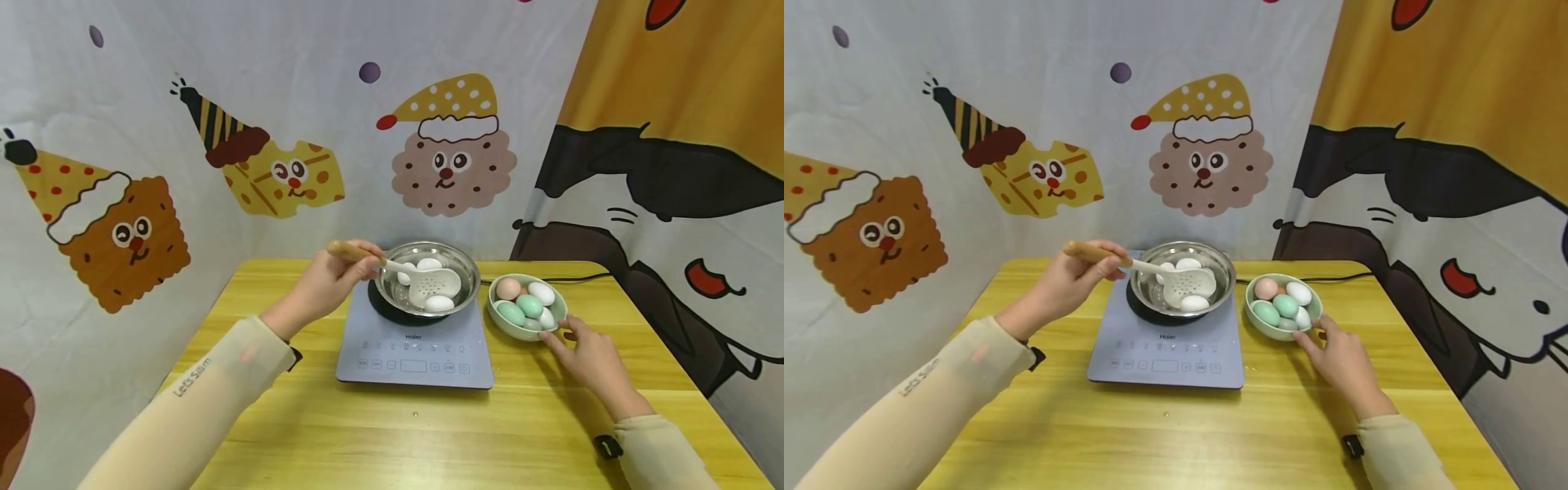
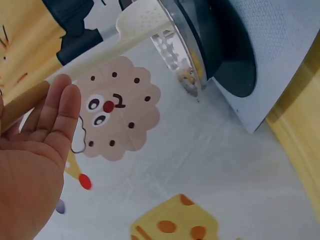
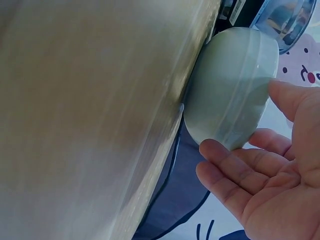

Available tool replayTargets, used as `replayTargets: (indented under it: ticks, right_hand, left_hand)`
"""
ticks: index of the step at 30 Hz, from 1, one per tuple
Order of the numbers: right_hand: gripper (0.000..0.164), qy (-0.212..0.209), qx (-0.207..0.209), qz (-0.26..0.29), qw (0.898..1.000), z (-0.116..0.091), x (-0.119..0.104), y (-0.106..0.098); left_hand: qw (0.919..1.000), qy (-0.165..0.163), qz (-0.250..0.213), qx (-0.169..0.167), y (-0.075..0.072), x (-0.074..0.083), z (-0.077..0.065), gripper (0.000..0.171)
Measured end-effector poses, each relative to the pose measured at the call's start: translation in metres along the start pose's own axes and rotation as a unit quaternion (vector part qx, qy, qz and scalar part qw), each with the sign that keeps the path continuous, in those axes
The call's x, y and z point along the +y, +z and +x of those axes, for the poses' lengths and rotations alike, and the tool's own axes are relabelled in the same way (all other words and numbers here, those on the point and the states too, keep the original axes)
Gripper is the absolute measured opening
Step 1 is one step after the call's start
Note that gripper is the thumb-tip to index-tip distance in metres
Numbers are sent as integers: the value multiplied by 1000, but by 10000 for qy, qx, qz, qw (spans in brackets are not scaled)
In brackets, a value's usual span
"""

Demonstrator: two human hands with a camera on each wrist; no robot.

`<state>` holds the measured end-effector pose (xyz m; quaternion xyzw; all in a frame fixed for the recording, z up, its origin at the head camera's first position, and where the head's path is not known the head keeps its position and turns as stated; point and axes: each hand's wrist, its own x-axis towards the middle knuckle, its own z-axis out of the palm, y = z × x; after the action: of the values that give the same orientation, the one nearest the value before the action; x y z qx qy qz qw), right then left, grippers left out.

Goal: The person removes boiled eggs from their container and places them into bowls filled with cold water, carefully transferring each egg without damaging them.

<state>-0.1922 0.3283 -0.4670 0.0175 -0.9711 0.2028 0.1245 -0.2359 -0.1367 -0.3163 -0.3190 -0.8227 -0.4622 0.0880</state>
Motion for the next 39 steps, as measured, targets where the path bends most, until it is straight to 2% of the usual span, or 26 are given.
replayTargets:
  ticks: [2,5,9,13,22,26,32,36,39]
  right_hand:
    - [69,-12,17,6,10000,0,0,0]
    - [67,-13,35,8,10000,-1,-1,0]
    - [66,-3,36,0,10000,0,-1,0]
    - [64,-3,31,6,10000,0,-1,0]
    - [61,-41,108,36,9999,0,1,3]
    - [61,-42,109,62,9999,-1,-1,3]
    - [62,-81,140,66,9998,0,-1,2]
    - [61,-78,144,68,9998,1,-2,1]
    - [61,-64,126,63,9999,1,-2,1]
  left_hand:
    - [9981,-385,-446,200,-1,-8,1,27]
    - [9892,-976,-976,497,-5,-24,3,33]
    - [9703,-1632,-1667,644,-10,-43,4,41]
    - [9516,-2003,-2230,685,-10,-56,9,45]
    - [9285,-2510,-2661,637,3,-69,27,45]
    - [9079,-2912,-2903,812,6,-71,31,47]
    - [8748,-3550,-3106,1106,4,-74,27,50]
    - [8623,-3720,-3196,1259,2,-75,25,49]
    - [8586,-3753,-3235,1317,1,-75,24,47]
